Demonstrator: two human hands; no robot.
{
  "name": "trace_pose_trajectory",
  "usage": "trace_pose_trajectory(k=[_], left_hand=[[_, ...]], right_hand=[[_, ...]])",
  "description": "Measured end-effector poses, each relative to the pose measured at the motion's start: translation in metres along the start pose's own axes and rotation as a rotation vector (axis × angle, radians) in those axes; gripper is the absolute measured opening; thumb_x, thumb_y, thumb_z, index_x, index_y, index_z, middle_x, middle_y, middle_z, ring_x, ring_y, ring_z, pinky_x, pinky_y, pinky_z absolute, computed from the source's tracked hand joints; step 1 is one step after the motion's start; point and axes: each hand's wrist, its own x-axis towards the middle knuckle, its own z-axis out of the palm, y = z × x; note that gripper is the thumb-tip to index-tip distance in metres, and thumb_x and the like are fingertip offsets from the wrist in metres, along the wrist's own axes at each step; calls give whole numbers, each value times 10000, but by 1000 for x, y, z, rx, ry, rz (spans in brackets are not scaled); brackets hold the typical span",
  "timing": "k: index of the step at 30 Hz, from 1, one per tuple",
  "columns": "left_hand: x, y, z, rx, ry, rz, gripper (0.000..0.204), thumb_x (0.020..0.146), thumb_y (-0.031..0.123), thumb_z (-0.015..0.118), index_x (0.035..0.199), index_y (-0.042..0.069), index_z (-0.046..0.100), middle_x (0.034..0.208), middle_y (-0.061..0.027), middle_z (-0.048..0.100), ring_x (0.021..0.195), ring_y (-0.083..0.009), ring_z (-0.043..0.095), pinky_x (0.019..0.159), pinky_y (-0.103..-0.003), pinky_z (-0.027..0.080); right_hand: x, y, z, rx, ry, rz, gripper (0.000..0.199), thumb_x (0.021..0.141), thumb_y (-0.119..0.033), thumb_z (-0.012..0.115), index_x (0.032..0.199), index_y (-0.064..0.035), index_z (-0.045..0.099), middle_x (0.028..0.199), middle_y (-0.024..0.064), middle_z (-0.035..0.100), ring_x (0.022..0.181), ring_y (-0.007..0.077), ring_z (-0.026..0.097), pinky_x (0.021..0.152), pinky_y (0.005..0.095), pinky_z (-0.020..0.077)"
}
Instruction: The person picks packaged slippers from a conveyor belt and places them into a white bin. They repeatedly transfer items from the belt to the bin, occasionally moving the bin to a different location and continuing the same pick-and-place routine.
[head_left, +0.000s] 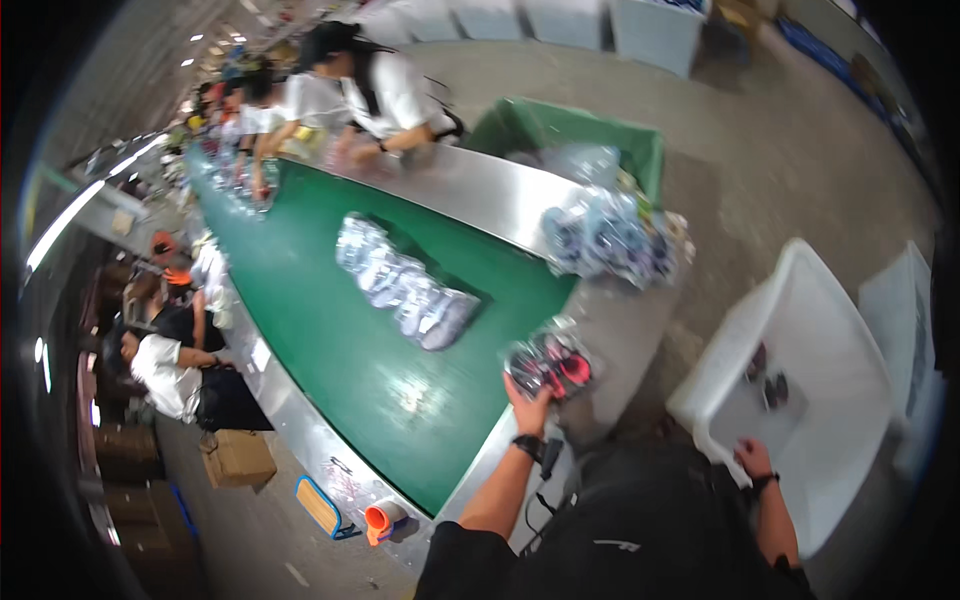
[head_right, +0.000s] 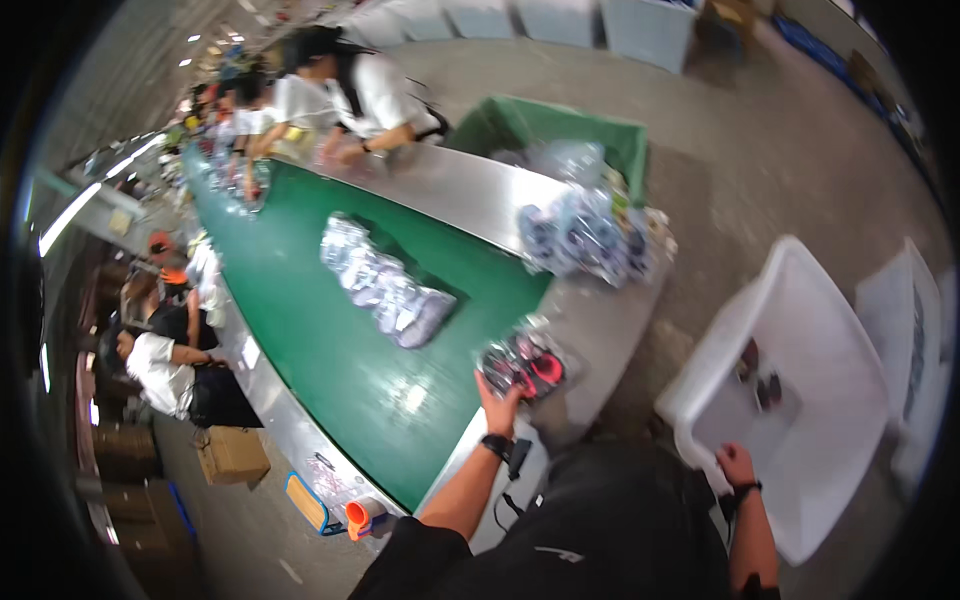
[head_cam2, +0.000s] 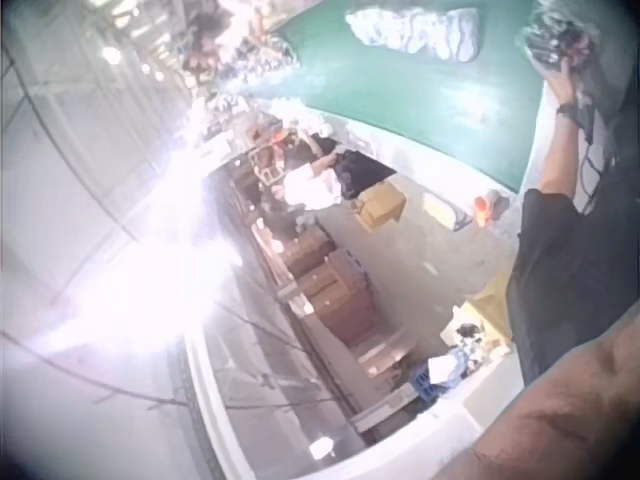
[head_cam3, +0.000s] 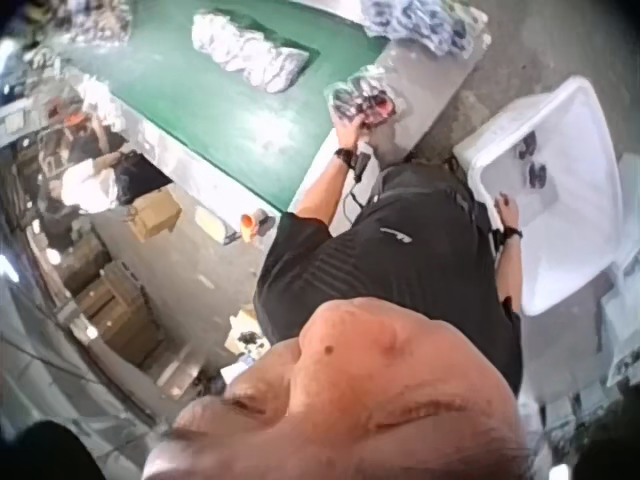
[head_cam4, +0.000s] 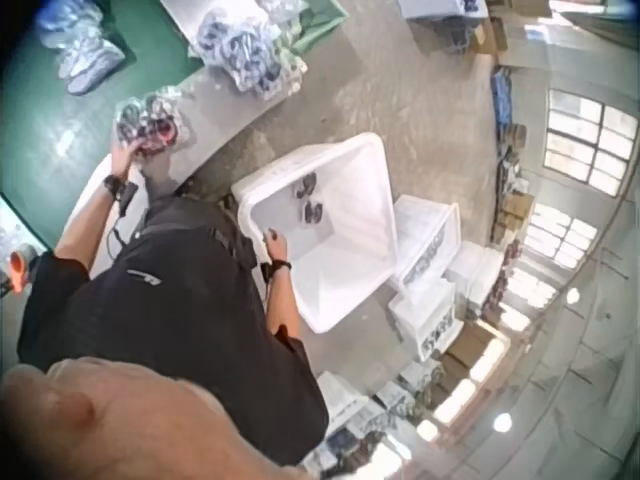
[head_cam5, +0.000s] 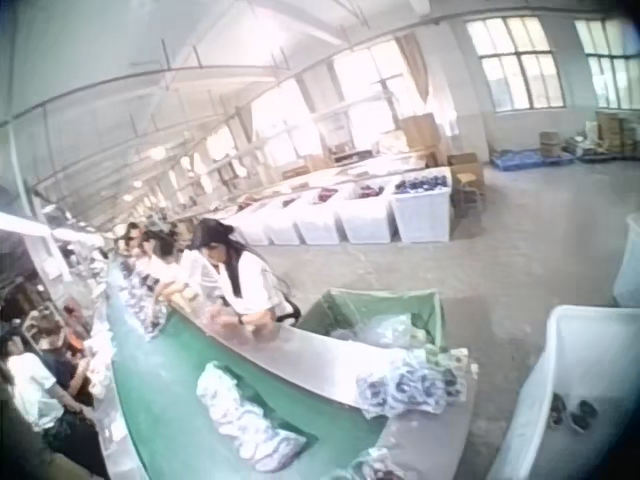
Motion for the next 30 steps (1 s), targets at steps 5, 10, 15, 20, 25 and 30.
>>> trace_pose_trajectory(k=[5, 10, 15, 20, 25, 30], left_hand=[[-7, 9, 17, -15, -90, 12, 982, 688, -10, 698, 1469, 9, 103, 1486, -183, 239, 1331, -266, 309, 1094, -344, 257], [-21, 33, 46, -262, -277, -398, 843, 779, -14, 624, 1459, 30, 129, 1305, -167, 451, 1113, -243, 519, 974, -348, 408], [-35, 51, 82, -220, -413, -646, 843, 791, 84, 634, 1459, 59, 120, 1286, -174, 452, 1082, -258, 535, 872, -402, 478], [-62, 62, 124, -192, -609, -704, 794, 822, 132, 613, 1449, 62, 131, 1221, -150, 481, 1055, -261, 543, 831, -427, 494], [-93, 56, 165, -237, -724, -950, 402, 892, 209, 522, 1247, 69, 396, 1109, -93, 585, 999, -242, 597, 868, -398, 494], [-134, 63, 201, -128, -907, -918, 326, 903, 242, 523, 1202, 115, 497, 1122, -51, 609, 970, -219, 621, 816, -397, 515]], right_hand=[[-2, -38, -8, 87, 19, -109, 281, 820, -171, 654, 1040, -5, 598, 778, 68, 613, 708, 153, 597, 664, 296, 483], [-8, -135, -19, 76, 73, -248, 321, 825, -174, 659, 1097, -17, 587, 851, 68, 607, 792, 153, 573, 741, 308, 479], [-10, -235, -20, 3, 40, -468, 368, 809, -160, 643, 1136, -3, 583, 1028, 135, 623, 954, 270, 610, 843, 359, 484], [-15, -291, -5, -219, 103, -1003, 583, 628, -264, 786, 1130, -71, 561, 1144, 129, 553, 1147, 330, 478, 968, 438, 382], [-26, -280, 5, -454, 142, -1003, 633, 549, -275, 817, 1088, -72, 555, 1066, 107, 551, 1076, 274, 511, 955, 457, 354], [-19, -224, -21, -409, 114, -797, 530, 569, -258, 756, 1016, -55, 558, 956, 107, 555, 947, 278, 553, 844, 418, 425]])
